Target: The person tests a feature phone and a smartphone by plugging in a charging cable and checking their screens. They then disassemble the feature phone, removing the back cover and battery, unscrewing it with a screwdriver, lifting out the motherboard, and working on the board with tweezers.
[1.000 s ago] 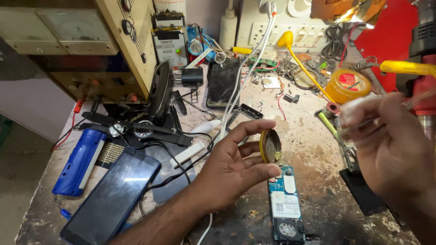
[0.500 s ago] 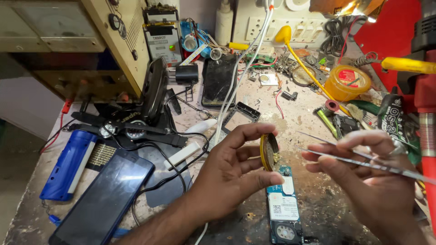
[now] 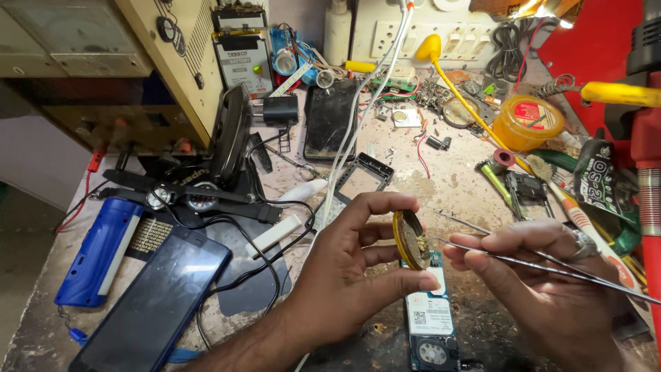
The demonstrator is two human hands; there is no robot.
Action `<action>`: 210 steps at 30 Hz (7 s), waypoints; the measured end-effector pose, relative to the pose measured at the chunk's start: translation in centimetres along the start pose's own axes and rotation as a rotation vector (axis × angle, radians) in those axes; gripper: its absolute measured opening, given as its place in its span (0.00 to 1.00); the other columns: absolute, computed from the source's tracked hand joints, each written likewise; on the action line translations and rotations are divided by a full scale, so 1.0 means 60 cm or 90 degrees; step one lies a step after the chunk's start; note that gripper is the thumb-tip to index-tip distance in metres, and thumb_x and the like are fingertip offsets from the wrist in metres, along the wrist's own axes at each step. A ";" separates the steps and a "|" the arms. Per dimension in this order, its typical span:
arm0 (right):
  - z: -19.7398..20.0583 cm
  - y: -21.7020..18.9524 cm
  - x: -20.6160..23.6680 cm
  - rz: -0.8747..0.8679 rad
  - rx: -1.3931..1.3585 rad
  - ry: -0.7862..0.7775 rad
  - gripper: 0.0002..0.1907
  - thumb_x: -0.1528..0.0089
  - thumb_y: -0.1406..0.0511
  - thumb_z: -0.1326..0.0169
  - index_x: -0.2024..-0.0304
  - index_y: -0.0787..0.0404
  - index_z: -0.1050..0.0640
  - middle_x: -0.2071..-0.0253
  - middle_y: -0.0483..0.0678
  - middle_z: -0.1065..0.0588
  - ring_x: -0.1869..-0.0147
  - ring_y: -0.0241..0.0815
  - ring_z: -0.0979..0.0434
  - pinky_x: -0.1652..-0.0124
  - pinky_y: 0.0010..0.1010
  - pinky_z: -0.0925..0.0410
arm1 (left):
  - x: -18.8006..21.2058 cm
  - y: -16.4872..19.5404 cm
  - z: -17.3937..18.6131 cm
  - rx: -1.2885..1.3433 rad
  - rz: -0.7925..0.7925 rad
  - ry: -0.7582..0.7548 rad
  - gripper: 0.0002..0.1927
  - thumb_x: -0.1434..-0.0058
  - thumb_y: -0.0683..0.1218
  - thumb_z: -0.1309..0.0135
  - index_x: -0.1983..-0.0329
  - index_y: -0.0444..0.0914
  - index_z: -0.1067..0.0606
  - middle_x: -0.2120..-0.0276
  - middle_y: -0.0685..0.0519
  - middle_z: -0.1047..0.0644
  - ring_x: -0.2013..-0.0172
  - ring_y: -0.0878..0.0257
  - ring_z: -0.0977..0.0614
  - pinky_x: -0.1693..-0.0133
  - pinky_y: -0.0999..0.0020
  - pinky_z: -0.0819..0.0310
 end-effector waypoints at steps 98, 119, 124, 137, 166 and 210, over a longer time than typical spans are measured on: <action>0.062 0.045 0.221 0.077 0.197 0.115 0.20 0.33 0.67 0.50 0.38 0.64 0.26 0.61 0.46 0.17 0.55 0.35 0.19 0.51 0.30 0.25 | 0.185 -0.055 -0.049 -0.019 -0.123 0.311 0.37 0.46 0.47 0.29 0.38 0.30 0.33 0.39 0.37 0.23 0.38 0.53 0.20 0.39 0.57 0.24; 0.033 -0.016 0.221 0.302 0.140 -0.040 0.22 0.45 0.73 0.34 0.51 0.58 0.27 0.52 0.53 0.21 0.45 0.49 0.16 0.47 0.40 0.21 | 0.194 -0.100 -0.056 -0.036 -0.119 0.283 0.41 0.55 0.43 0.21 0.39 0.33 0.28 0.40 0.35 0.23 0.37 0.48 0.18 0.39 0.52 0.20; 0.029 -0.015 0.218 0.375 0.156 -0.065 0.24 0.47 0.72 0.31 0.51 0.57 0.26 0.53 0.48 0.22 0.46 0.48 0.15 0.48 0.39 0.19 | 0.193 -0.119 -0.052 0.023 -0.095 0.257 0.41 0.53 0.42 0.22 0.37 0.33 0.30 0.38 0.35 0.26 0.35 0.48 0.20 0.38 0.51 0.19; 0.027 -0.001 0.220 0.317 0.127 -0.056 0.24 0.46 0.73 0.33 0.50 0.56 0.27 0.53 0.49 0.21 0.45 0.51 0.15 0.46 0.45 0.20 | 0.193 -0.130 -0.049 0.047 -0.150 0.251 0.42 0.47 0.44 0.24 0.34 0.33 0.35 0.34 0.32 0.27 0.31 0.45 0.25 0.33 0.48 0.27; 0.030 0.011 0.221 0.290 0.121 -0.097 0.26 0.46 0.70 0.31 0.50 0.53 0.30 0.49 0.47 0.22 0.41 0.48 0.17 0.44 0.40 0.21 | 0.196 -0.134 -0.053 0.044 -0.144 0.266 0.40 0.44 0.46 0.27 0.33 0.32 0.35 0.34 0.32 0.27 0.31 0.45 0.24 0.33 0.49 0.26; 0.026 0.021 0.221 0.293 0.103 -0.127 0.26 0.47 0.70 0.30 0.51 0.53 0.28 0.49 0.48 0.22 0.40 0.49 0.17 0.43 0.41 0.21 | 0.204 -0.119 -0.063 0.066 -0.208 0.278 0.36 0.40 0.44 0.31 0.34 0.32 0.36 0.34 0.31 0.28 0.32 0.45 0.26 0.34 0.48 0.26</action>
Point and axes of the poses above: each hand's wrist, its own x-axis away from the middle knuckle, its own z-axis out of the back of the hand, y = z × x, the point moved 9 cm from there along -x, towards the middle knuckle
